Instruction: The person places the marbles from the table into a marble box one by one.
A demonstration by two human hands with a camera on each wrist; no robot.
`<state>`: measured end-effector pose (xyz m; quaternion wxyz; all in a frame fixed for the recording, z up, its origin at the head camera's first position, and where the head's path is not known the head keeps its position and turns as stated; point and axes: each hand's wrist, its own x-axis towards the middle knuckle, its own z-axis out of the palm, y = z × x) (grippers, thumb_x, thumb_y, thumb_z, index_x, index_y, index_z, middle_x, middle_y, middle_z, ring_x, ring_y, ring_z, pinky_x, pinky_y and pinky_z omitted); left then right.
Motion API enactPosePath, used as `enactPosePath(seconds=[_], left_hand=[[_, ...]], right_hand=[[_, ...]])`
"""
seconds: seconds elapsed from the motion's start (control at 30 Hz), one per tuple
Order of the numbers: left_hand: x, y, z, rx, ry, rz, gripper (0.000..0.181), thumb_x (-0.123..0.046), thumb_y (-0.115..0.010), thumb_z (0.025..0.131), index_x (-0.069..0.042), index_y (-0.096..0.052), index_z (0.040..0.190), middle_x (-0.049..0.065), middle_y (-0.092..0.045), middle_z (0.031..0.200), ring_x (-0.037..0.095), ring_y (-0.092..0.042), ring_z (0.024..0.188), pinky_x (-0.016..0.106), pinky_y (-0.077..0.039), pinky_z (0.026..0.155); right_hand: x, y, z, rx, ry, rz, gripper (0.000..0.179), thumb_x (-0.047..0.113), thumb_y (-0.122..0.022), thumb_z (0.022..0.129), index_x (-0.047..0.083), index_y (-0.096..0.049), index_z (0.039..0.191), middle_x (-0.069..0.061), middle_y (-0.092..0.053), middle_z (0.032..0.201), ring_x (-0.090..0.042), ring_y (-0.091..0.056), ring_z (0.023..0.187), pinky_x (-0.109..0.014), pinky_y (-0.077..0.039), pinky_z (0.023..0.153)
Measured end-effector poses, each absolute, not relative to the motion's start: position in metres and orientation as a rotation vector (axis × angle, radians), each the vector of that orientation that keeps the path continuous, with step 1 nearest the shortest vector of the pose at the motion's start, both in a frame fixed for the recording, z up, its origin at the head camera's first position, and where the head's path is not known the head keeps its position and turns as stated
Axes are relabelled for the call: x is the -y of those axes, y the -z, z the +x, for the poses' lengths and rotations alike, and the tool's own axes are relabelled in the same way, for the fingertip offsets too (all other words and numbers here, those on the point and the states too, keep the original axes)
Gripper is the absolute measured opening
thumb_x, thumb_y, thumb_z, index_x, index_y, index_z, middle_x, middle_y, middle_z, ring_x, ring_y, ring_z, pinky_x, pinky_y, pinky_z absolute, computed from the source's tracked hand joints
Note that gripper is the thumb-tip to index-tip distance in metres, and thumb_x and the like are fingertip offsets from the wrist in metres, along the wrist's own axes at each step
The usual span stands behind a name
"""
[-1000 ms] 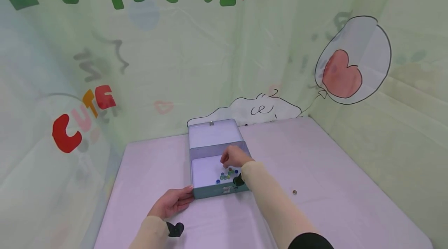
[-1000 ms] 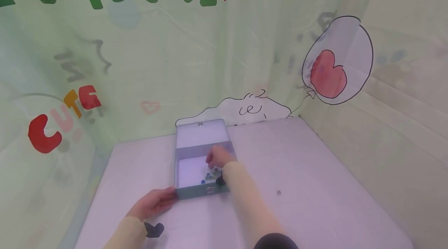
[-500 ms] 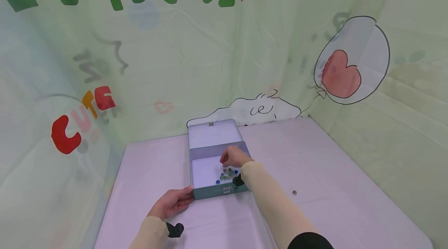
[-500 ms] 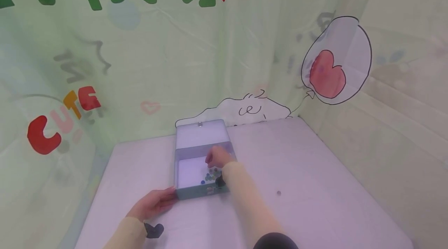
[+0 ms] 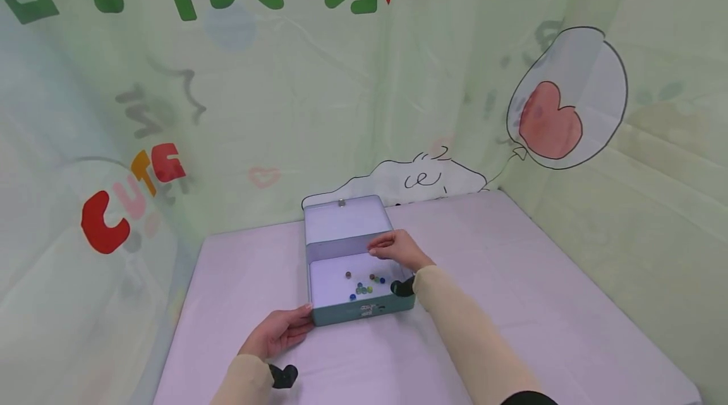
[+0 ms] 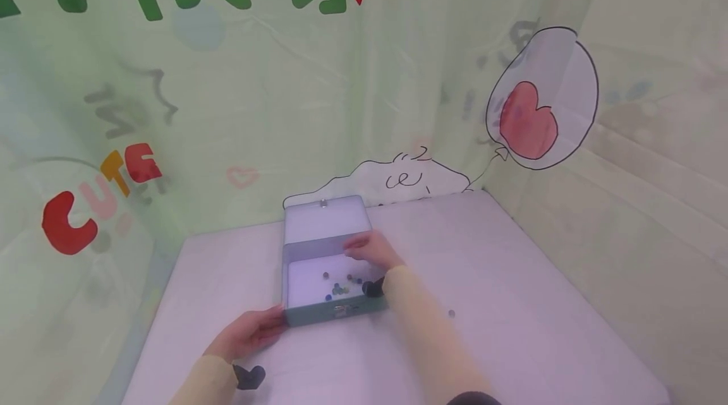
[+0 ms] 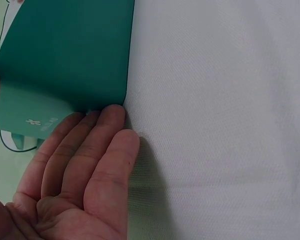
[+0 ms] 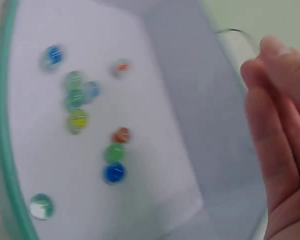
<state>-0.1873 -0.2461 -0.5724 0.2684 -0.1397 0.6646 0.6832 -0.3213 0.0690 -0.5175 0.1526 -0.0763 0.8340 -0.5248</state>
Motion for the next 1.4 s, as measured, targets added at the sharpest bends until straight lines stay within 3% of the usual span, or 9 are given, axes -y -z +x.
enactPosePath(seconds=[0.13, 0.23, 0.4, 0.53, 0.77, 1.0, 1.23, 1.4], left_hand=[[0.246, 0.574, -0.188, -1.78, -1.852, -0.386, 0.06, -0.032, -0.066, 0.1, 0.014, -0.054, 0.138, 0.028, -0.062, 0.137, 0.037, -0.064, 0.128, 0.051, -0.05, 0.112], [0.246, 0.576, -0.187, -1.768, -1.857, -0.401, 0.06, -0.031, -0.067, 0.1, 0.014, -0.054, 0.138, 0.029, -0.061, 0.138, 0.038, -0.063, 0.128, 0.052, -0.049, 0.113], [0.247, 0.578, -0.186, -1.752, -1.888, -0.417, 0.06, -0.028, -0.068, 0.1, 0.015, -0.053, 0.139, 0.032, -0.059, 0.139, 0.041, -0.061, 0.13, 0.054, -0.048, 0.113], [0.248, 0.578, -0.184, -1.743, -1.9, -0.416, 0.06, -0.027, -0.067, 0.1, 0.015, -0.052, 0.139, 0.033, -0.058, 0.14, 0.042, -0.059, 0.132, 0.054, -0.047, 0.114], [0.249, 0.58, -0.183, -1.722, -1.895, -0.43, 0.06, -0.028, -0.067, 0.1, 0.015, -0.051, 0.139, 0.03, -0.061, 0.138, 0.038, -0.064, 0.127, 0.051, -0.049, 0.113], [0.246, 0.574, -0.184, -1.732, -1.886, -0.426, 0.06, -0.029, -0.068, 0.099, 0.014, -0.053, 0.138, 0.028, -0.063, 0.136, 0.035, -0.067, 0.124, 0.049, -0.052, 0.11], [0.246, 0.571, -0.186, -1.755, -1.875, -0.424, 0.059, -0.029, -0.067, 0.1, 0.015, -0.054, 0.138, 0.029, -0.062, 0.137, 0.036, -0.066, 0.125, 0.049, -0.051, 0.11], [0.243, 0.571, -0.185, -1.757, -1.872, -0.421, 0.06, -0.03, -0.067, 0.1, 0.015, -0.054, 0.137, 0.03, -0.06, 0.138, 0.037, -0.065, 0.127, 0.052, -0.049, 0.112]], right_hand=[[-0.114, 0.516, -0.319, -2.292, 1.745, -0.15, 0.041, 0.021, -0.075, 0.095, 0.0, -0.067, 0.13, -0.017, -0.072, 0.127, -0.03, -0.07, 0.118, -0.038, -0.058, 0.104], [-0.156, 0.511, -0.312, -2.283, 1.823, -0.102, 0.051, 0.026, -0.074, 0.095, -0.002, -0.061, 0.137, -0.017, -0.068, 0.135, -0.022, -0.07, 0.119, -0.031, -0.057, 0.103], [-0.223, 0.505, -0.296, -2.273, 1.943, -0.051, 0.059, 0.027, -0.073, 0.096, -0.007, -0.054, 0.141, 0.004, -0.077, 0.118, 0.0, -0.072, 0.104, -0.019, -0.058, 0.096], [-0.257, 0.503, -0.286, -2.237, 2.02, -0.045, 0.054, 0.024, -0.072, 0.097, -0.007, -0.056, 0.138, 0.016, -0.077, 0.105, 0.002, -0.072, 0.101, -0.017, -0.058, 0.094], [-0.272, 0.52, -0.275, -2.263, 1.955, -0.066, 0.051, 0.025, -0.073, 0.096, -0.005, -0.06, 0.134, 0.012, -0.078, 0.107, 0.001, -0.073, 0.101, -0.015, -0.059, 0.09], [-0.282, 0.559, -0.242, -2.318, 1.813, 0.01, 0.053, 0.025, -0.075, 0.095, -0.007, -0.06, 0.134, 0.004, -0.078, 0.113, -0.007, -0.074, 0.106, -0.015, -0.059, 0.089], [-0.292, 0.585, -0.213, -2.471, 1.559, 0.132, 0.049, 0.03, -0.079, 0.091, -0.001, -0.069, 0.126, -0.007, -0.078, 0.116, 0.006, -0.069, 0.096, -0.011, -0.056, 0.084], [-0.297, 0.594, -0.207, -2.499, 1.498, 0.131, 0.046, 0.031, -0.081, 0.088, 0.001, -0.072, 0.122, -0.008, -0.079, 0.113, 0.003, -0.07, 0.096, -0.01, -0.052, 0.083]])
